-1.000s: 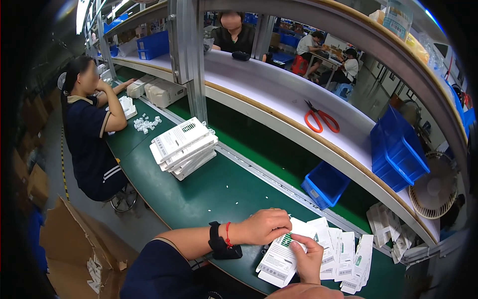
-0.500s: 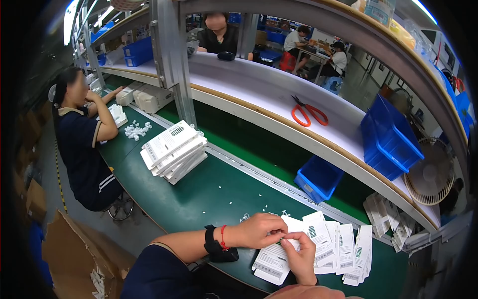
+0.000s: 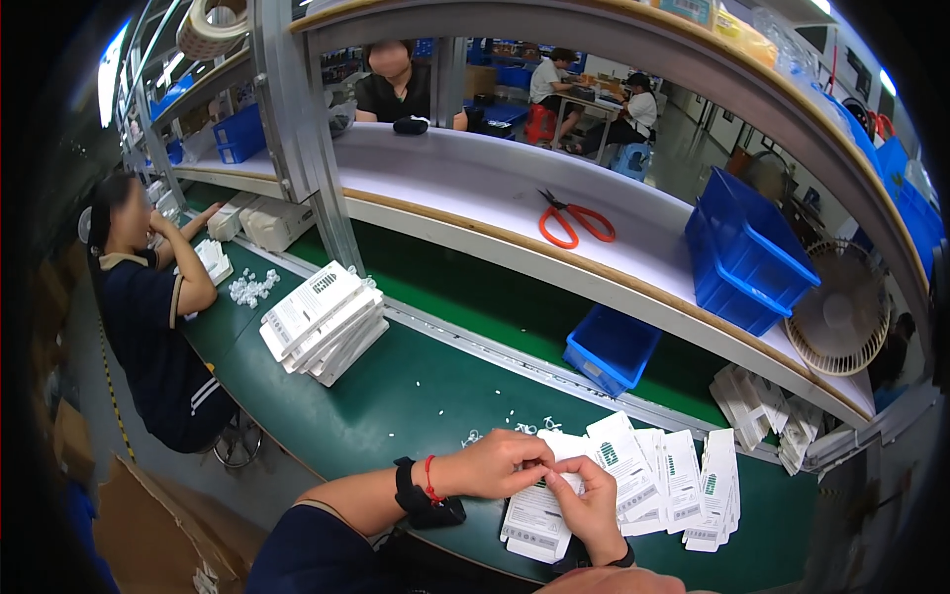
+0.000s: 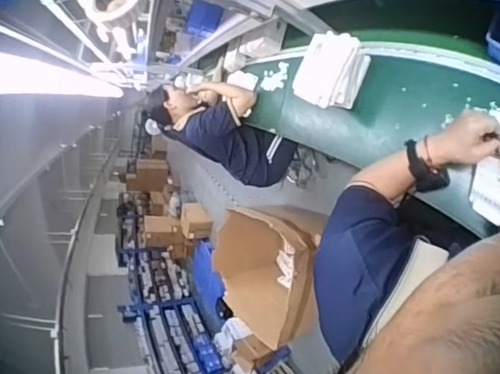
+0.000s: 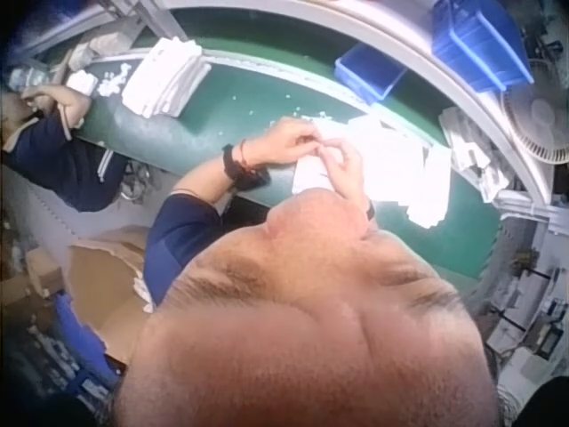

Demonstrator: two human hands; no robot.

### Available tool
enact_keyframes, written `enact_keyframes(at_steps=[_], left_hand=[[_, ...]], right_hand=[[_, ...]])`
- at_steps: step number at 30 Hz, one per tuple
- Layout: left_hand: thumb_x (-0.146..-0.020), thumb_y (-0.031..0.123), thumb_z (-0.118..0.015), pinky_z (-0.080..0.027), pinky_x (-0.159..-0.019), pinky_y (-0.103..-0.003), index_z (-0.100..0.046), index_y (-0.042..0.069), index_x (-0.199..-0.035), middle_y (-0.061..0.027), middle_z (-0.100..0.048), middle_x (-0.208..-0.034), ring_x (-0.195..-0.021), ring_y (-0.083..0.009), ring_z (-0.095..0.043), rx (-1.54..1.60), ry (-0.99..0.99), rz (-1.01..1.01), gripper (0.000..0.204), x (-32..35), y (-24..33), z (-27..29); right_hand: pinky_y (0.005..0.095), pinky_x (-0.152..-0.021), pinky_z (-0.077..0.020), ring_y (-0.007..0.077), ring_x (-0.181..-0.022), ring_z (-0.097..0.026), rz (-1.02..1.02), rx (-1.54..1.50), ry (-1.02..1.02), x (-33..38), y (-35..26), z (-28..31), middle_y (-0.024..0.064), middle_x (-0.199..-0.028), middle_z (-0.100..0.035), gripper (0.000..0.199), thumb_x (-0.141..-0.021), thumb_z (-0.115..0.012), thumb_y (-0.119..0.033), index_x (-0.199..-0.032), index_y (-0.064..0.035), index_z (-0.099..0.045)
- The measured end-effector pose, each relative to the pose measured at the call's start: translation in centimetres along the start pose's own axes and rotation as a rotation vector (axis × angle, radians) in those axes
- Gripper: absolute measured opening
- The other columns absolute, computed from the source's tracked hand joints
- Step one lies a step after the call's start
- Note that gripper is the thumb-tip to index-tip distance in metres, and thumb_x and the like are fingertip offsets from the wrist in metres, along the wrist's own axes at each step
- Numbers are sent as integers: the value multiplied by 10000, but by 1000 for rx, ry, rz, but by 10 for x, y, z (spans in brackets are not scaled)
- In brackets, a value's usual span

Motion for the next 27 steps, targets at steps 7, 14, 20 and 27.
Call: enact_keyframes(at_steps=[7,14,20,27], left_hand=[[-815,154,-669,-470,-563,-314,-635,25,-918,-91,-596,-759,-613,-218,-573,-8,-36,-5,168,0,-1,0],[-805,151,-692,-458,-547,-295,-660,45,-932,-76,-580,-723,-604,-190,-568,-76,-5,-13,168,1,-5,-3],[-815,196,-678,-454,-570,-335,-662,55,-878,-85,-586,-734,-622,-226,-569,-88,16,30,156,0,-7,-2],[-802,157,-689,-452,-547,-317,-659,51,-898,-78,-590,-741,-595,-208,-564,-153,43,-22,146,1,-5,0]], right_hand=[[246,-617,-469,100,-693,-594,55,44,18,-1,6,-3,74,-756,-658,73,-837,-656,-73,-872,-19,-621],[248,-630,-467,107,-697,-591,66,63,33,-1,6,-2,72,-758,-652,74,-837,-651,-72,-869,-15,-617],[239,-645,-462,93,-717,-578,49,96,27,-5,4,-2,53,-768,-650,80,-846,-649,-77,-871,-10,-613],[269,-608,-476,144,-672,-619,83,92,65,-5,6,-4,95,-740,-656,66,-846,-643,-84,-871,-28,-618]])
Point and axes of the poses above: each hand's wrist, its own x-axis away from the middle knuckle, its own z-axis out of the back of the hand, y = z × x, the point moved 1 cm from there along -x, towards the middle knuckle
